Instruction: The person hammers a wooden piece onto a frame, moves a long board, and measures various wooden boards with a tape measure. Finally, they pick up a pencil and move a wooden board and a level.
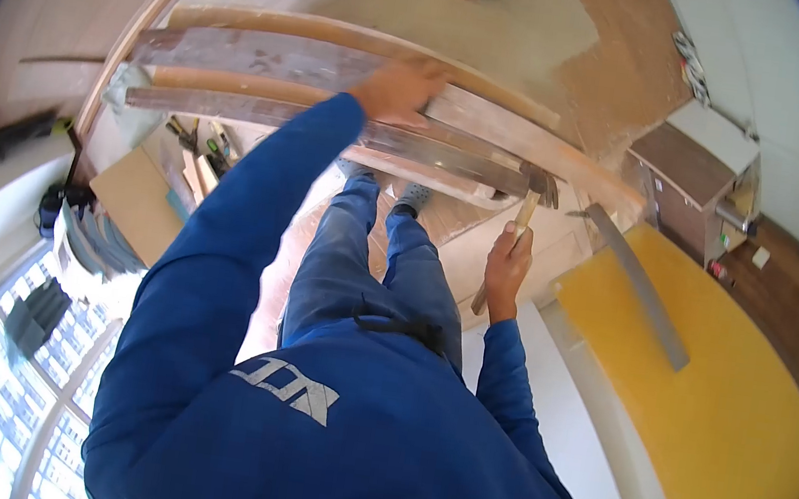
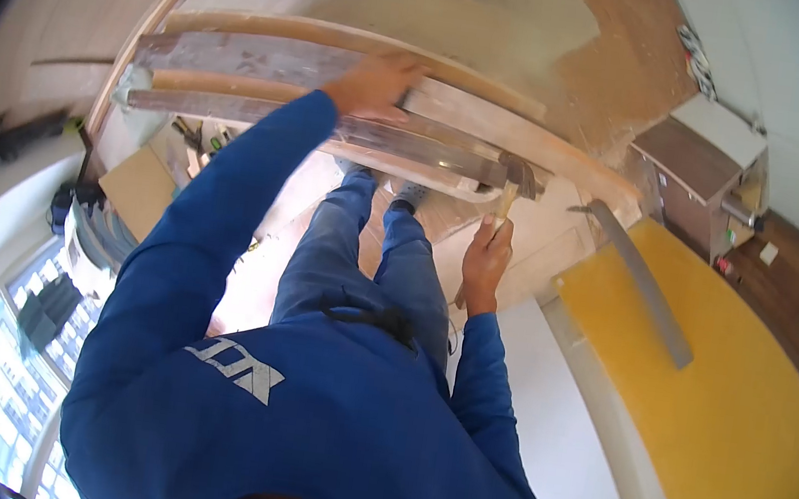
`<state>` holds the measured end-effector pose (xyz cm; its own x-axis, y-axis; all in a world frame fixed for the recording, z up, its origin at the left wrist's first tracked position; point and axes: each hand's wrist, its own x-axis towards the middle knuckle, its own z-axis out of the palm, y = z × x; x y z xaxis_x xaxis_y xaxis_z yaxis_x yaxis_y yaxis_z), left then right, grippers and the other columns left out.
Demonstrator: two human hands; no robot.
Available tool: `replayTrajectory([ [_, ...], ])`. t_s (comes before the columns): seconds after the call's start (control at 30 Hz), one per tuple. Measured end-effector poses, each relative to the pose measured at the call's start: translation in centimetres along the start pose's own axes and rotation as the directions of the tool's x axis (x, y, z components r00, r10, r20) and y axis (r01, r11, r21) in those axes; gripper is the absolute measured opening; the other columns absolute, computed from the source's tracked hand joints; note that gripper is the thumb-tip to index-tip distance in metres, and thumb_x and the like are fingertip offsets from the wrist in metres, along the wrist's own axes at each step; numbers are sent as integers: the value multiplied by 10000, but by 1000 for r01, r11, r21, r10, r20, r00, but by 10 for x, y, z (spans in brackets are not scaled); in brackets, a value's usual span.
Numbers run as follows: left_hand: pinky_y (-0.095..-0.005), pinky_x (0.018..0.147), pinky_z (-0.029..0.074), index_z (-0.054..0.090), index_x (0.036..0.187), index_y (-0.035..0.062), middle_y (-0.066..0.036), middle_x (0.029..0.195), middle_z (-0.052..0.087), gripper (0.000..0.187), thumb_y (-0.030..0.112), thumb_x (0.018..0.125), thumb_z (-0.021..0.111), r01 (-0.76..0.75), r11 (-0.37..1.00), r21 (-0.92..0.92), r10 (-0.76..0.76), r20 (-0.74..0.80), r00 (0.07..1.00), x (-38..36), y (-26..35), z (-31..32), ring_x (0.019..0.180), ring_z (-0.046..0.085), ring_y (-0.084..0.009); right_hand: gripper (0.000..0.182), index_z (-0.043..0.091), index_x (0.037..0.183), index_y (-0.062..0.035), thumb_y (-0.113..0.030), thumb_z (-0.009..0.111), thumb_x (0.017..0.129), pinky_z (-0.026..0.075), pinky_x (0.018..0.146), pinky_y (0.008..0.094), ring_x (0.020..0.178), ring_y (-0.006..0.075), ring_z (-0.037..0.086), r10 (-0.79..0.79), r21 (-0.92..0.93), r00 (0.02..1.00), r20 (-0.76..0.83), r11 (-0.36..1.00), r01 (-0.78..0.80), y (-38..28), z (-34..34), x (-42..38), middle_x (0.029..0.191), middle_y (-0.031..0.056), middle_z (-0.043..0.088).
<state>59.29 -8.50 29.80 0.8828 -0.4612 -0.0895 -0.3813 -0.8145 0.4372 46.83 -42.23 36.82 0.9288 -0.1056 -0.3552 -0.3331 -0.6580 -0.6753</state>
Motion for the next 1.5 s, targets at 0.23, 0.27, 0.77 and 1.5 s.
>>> replayTrajectory([
  [0.23,-472,1092,391,473,1449,55,-191,1400,534,878,392,720,827,114,986,123,-127,102,987,-73,-78,-47,1300,509,-363,327,517,942,6,-298,492,1061,456,610,455,623,322,577,49,61,996,-74,997,-45,44,0,-3,703,170,596],
  [0.27,-480,1095,388,476,1447,58,-183,1400,537,875,406,726,827,139,984,113,-149,85,985,-80,-82,-50,1291,517,-364,327,517,942,6,-298,492,1061,456,610,455,623,322,577,59,76,995,-76,996,-53,49,3,-1,703,170,596],
  [0.77,-498,1010,448,534,1381,7,-202,1335,580,807,464,760,771,117,985,128,-147,255,956,72,63,-9,1197,573,-382,325,530,950,14,-292,493,1055,433,540,380,566,191,525,218,292,974,60,929,-226,60,-4,-20,682,106,548],
  [1.5,-383,800,565,609,1156,2,-108,907,654,241,16,920,564,-18,-487,-873,-665,357,656,74,62,25,845,665,-240,344,475,893,-29,-327,507,1061,407,495,305,523,119,484,166,485,983,73,856,-180,37,-10,-13,625,33,506],
])
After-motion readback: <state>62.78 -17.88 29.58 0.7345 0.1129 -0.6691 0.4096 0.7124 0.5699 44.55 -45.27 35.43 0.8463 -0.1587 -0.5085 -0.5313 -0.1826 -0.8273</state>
